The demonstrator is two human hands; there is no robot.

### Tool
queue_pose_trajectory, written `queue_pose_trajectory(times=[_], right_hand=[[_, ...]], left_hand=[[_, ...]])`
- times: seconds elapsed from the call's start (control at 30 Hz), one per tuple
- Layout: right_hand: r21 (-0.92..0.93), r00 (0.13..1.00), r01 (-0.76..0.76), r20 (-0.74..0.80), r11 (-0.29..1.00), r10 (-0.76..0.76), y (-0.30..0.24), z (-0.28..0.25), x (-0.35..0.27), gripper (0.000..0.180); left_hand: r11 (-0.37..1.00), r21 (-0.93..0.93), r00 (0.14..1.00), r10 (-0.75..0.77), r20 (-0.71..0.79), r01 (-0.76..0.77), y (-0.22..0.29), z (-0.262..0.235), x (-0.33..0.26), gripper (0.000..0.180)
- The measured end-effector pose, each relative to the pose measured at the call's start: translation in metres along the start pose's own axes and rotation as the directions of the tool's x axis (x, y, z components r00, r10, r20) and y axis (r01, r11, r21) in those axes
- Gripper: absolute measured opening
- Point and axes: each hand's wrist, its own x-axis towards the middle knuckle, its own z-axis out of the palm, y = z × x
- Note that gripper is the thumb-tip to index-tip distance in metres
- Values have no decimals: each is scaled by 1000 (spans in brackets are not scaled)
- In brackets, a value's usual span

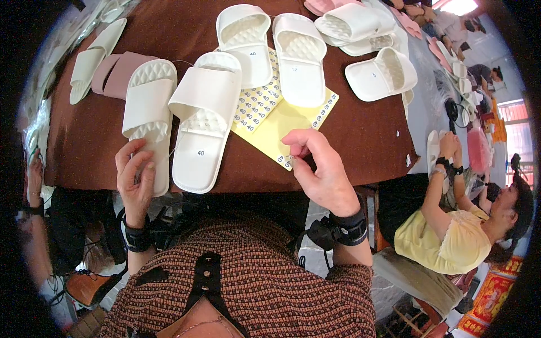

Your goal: Attaching size labels to the inside of slippers at a manufacturing station.

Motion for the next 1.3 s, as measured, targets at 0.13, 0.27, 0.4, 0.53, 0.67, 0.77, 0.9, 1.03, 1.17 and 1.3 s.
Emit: queue_pose_trajectory(times=[0.13,0.27,0.4,0.53,0.67,0.77,0.9,1.03,1.17,1.3], right_hand=[[88,999,25,-28,996,-22,-21,8,6,34],[138,971,235,13,962,-239,-51,33,30,30],[-53,846,514,199,856,-495,-76,64,68,40],[-86,743,591,446,802,-500,-92,100,106,35],[-153,604,755,541,637,-586,-97,139,136,29],[-198,498,854,576,481,-648,-99,158,140,23],[-211,391,917,647,339,-655,-103,173,139,21],[-215,326,944,711,249,-623,-105,178,136,24],[-202,348,934,703,296,-620,-103,171,135,25],[-185,454,868,670,460,-587,-100,165,137,29]], left_hand=[[998,-62,999,28,-33,-30,1,0,2,23],[971,-238,991,-63,-119,33,-1,-1,-1,28],[948,-312,969,-130,-208,60,-4,-6,-7,27],[986,-143,959,-116,-259,81,-4,-15,-18,28],[988,-121,955,-123,-270,93,-7,-21,-26,27],[992,-116,959,-77,-272,47,-11,-22,-28,27],[990,-141,964,-30,-264,-8,-16,-20,-29,27],[990,-139,967,-13,-253,-24,-20,-21,-31,27],[983,-181,961,-26,-277,-25,-21,-22,-33,27],[984,-177,961,-20,-277,-31,-22,-21,-32,26]])
